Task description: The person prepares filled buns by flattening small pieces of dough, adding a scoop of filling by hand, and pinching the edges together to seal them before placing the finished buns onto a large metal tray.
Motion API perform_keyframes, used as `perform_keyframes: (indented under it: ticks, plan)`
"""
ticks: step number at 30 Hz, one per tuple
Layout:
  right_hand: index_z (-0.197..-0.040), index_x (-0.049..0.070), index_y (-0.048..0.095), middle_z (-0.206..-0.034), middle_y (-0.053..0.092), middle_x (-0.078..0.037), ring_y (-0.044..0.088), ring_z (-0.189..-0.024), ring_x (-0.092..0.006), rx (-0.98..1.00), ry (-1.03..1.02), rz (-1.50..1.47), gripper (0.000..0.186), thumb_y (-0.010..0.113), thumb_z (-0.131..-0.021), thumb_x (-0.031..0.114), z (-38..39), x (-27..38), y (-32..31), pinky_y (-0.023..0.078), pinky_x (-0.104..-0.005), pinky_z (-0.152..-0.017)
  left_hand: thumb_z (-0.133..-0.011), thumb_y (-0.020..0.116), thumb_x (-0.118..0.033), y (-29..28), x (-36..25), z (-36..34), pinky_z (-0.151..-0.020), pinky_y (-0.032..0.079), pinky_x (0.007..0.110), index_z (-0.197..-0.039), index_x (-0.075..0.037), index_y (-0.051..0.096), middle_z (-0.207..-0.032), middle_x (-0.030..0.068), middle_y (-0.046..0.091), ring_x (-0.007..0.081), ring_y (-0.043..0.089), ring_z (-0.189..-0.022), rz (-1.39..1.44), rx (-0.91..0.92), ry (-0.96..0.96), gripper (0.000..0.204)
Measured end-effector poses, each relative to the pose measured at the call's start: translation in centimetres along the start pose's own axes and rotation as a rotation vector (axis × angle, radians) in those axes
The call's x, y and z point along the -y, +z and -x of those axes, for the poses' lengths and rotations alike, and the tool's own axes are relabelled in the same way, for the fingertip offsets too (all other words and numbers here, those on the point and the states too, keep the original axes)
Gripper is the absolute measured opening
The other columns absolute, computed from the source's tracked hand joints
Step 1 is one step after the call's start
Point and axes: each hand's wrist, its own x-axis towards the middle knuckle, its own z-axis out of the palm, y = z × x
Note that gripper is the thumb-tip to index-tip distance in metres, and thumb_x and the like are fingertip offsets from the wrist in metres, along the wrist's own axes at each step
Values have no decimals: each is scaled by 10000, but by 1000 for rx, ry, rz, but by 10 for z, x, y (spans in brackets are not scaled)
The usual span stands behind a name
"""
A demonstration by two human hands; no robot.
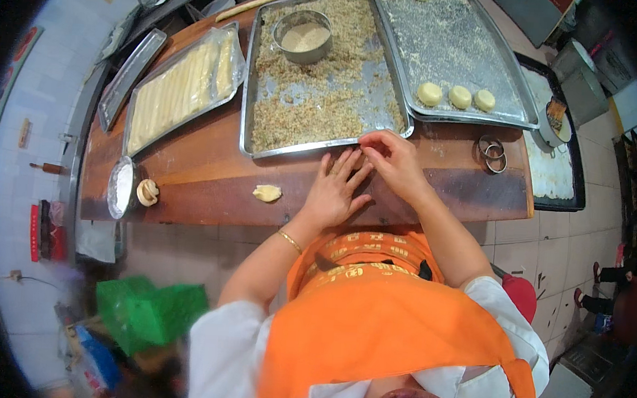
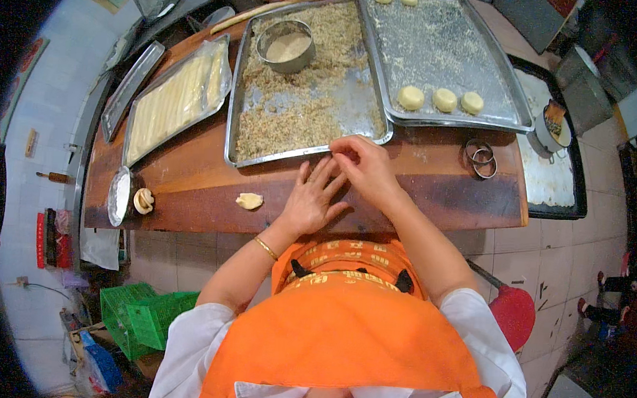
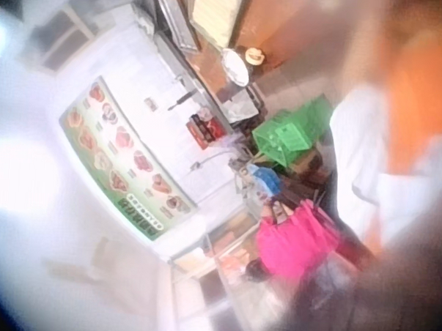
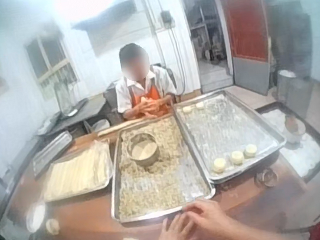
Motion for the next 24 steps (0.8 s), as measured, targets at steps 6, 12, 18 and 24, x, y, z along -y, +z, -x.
perform_keyframes:
  ticks: [6,12,18,24]
  plan:
    - [-1034,-10,671,-939,694,-233,682,-903,-371,342,21,608,343,777,-788,205,-86,-26,-2,544,-416,-784,-974,517,-477,-3,-1,-1,-1191,150,569,-1531,-179,357,-1569,169,317,332,266,-1471,39,23,-16,652]
    - [-1016,0,638,-839,687,-221,669,-845,-400,685,9,957,378,778,-721,192,-135,-67,29,531,-456,-749,-979,505,-478,5,0,0,-1196,146,565,-1512,-171,385,-1558,150,341,324,259,-1473,77,-20,-36,627]
    - [-1186,2,611,-1036,658,-283,635,-990,-440,397,-113,616,412,696,-798,112,-137,-70,61,520,-483,-855,-996,478,-463,4,2,4,-1194,169,556,-1487,-127,416,-1549,145,356,319,258,-1471,112,-20,-52,599]
    - [-1431,143,428,-1304,513,-232,618,-1052,-405,530,-445,1028,581,630,-934,366,-136,-22,78,540,-474,-814,-971,531,-438,6,6,8,-1176,207,565,-1436,-100,476,-1500,166,418,333,314,-1443,176,-123,-44,578]
